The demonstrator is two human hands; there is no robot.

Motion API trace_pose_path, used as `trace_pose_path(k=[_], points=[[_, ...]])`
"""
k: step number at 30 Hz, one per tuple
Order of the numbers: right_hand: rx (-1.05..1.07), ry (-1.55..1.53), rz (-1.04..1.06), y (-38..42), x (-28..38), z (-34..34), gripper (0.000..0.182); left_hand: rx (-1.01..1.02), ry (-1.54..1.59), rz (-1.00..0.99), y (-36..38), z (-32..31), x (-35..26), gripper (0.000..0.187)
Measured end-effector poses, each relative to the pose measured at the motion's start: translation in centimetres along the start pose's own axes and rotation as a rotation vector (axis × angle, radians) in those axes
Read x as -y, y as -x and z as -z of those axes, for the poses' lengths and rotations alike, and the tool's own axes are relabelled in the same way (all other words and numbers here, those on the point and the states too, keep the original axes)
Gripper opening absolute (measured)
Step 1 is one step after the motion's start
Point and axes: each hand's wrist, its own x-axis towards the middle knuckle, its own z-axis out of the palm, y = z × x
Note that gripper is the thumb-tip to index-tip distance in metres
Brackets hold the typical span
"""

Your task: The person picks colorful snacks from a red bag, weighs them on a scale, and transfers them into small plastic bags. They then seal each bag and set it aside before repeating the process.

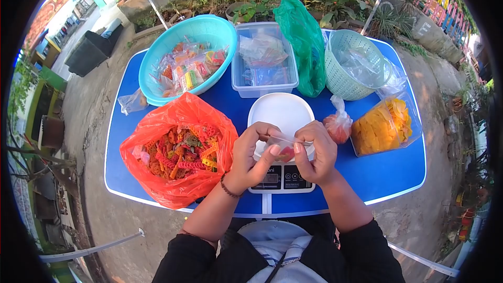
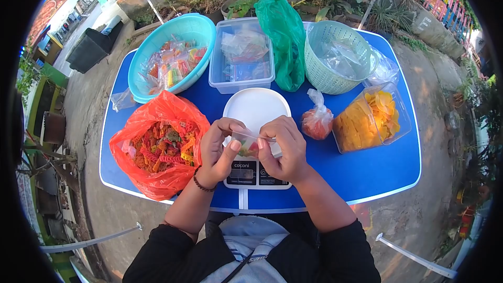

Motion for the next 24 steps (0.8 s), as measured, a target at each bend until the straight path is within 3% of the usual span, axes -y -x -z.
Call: trace_pose_path(k=[7,19,24], points=[[0.012,0.025,0.032,-0.02,0.11,0.03,0.005,0.056,-0.103,0.024,-0.01,0.15,0.01,0.010],[0.027,0.058,0.057,-0.07,0.20,-0.20,0.014,0.084,-0.379,-0.255,-0.53,-0.21,-0.12,0.013],[0.020,0.062,0.056,-0.04,0.26,-0.25,0.014,0.071,-0.410,-0.257,-0.53,-0.24,-0.32,0.013]])
